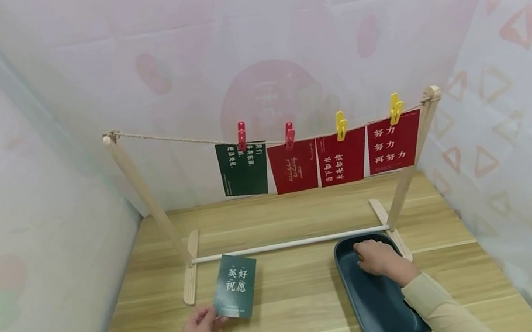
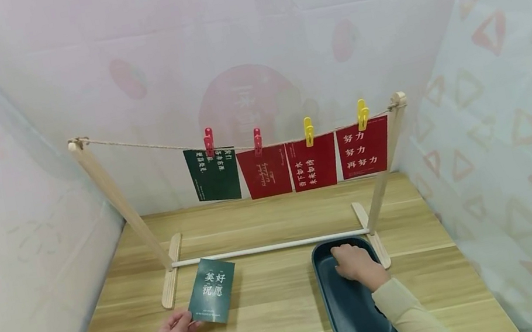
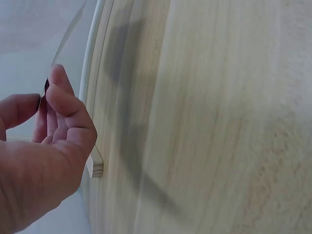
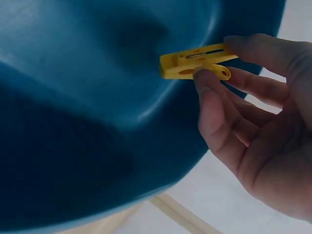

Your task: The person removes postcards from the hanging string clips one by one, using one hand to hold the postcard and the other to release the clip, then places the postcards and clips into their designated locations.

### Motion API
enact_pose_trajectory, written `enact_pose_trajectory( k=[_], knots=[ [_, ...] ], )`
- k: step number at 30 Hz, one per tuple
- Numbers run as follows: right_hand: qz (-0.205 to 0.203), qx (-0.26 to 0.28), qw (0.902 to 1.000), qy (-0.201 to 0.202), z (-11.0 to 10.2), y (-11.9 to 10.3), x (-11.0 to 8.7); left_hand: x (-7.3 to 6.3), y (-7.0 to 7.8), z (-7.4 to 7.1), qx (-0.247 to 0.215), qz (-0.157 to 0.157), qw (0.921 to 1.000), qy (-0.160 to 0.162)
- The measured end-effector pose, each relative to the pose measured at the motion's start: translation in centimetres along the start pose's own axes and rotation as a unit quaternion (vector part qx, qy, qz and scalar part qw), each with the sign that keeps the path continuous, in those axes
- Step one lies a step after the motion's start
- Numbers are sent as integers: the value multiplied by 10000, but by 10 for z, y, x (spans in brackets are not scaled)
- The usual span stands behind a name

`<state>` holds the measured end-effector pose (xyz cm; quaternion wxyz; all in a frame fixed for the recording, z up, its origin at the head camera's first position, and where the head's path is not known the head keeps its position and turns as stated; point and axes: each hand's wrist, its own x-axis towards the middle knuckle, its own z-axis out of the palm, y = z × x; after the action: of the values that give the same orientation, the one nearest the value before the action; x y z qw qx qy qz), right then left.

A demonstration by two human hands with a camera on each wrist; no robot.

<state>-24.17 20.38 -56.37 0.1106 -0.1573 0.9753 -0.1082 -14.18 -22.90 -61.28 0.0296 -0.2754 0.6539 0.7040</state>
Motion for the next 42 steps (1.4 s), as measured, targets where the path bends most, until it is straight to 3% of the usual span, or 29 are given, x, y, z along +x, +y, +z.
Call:
enact_pose_trajectory(
  k=[6,13,19,27,34,42],
  knots=[
    [-161,-361,9992,-7,8,3,4,-4,-5,-5,-47,-165,9994,-316],
    [-555,-581,9968,65,9,2,8,-3,-10,-5,-219,-350,9981,-462],
    [-392,-415,9984,-52,10,0,12,2,-13,-3,34,-501,9975,-494],
    [-285,-229,9993,2,20,0,11,5,-17,-6,733,-592,9947,-421],
    [-233,-254,9994,-10,28,1,13,5,-24,-9,1706,-682,9824,-342],
    [-278,-429,9987,81,33,3,15,5,-28,-9,1948,-531,9792,-197]
  ],
)
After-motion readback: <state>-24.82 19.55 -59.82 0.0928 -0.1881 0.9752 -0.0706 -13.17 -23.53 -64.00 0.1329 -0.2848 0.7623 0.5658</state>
